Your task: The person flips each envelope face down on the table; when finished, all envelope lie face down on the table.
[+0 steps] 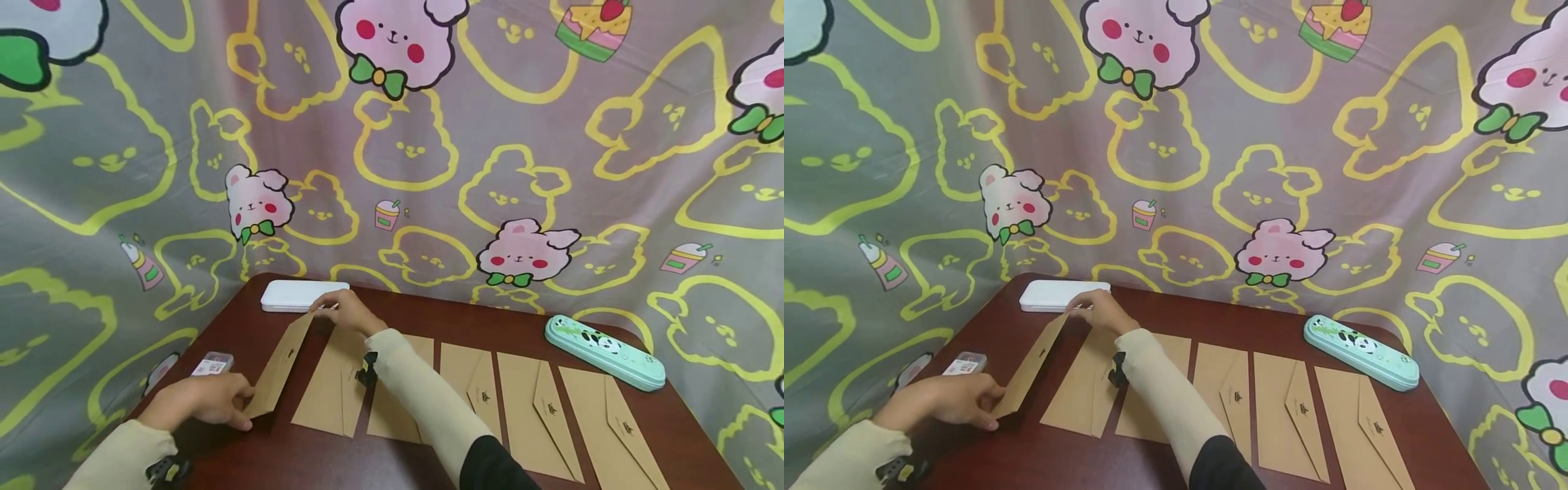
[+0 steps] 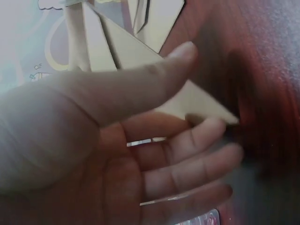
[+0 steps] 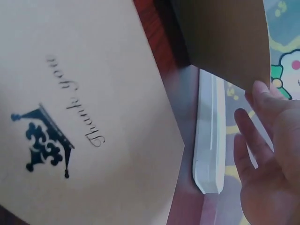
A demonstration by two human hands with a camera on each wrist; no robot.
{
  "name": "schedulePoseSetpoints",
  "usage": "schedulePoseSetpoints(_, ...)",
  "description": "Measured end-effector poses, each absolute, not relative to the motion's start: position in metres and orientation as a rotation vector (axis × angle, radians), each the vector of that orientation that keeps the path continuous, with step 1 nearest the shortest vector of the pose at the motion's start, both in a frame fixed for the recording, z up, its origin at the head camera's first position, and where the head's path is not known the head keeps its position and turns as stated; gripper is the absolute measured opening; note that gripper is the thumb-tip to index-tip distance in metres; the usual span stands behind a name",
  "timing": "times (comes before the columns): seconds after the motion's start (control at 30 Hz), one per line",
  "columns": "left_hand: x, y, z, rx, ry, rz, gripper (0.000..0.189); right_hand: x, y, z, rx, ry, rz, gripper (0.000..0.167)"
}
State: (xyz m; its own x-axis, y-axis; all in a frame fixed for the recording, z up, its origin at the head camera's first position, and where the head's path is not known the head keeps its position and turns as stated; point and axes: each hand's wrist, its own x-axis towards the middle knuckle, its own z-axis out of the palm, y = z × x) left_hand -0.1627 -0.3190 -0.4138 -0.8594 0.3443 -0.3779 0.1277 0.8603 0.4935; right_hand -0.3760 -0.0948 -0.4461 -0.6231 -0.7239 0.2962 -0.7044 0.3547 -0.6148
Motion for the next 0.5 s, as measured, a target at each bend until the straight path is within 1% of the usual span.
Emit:
schedulePoseSetpoints(0.03,-0.1630,-0.3199,-0.4137,0.367,2.534,0.683,0.028,-0.3763,-0.0949,-0.4465,-1.336,2.555,-1.163,0.014)
schedulePoseSetpoints(0.1,-0.1632,-0.3218,-0.4135,0.410,2.485,0.731,0.043,-0.3767,-0.0952,-0.4467,-1.316,2.534,-1.205,0.015)
schedulePoseSetpoints(0.2,-0.1639,-0.3245,-0.4138,0.433,2.434,0.772,0.059,-0.3770,-0.0956,-0.4459,-1.298,2.486,-1.266,0.017)
schedulePoseSetpoints(0.5,-0.1640,-0.3260,-0.4141,0.455,2.330,0.891,0.061,-0.3772,-0.0990,-0.4428,-1.310,2.398,-1.374,0.018)
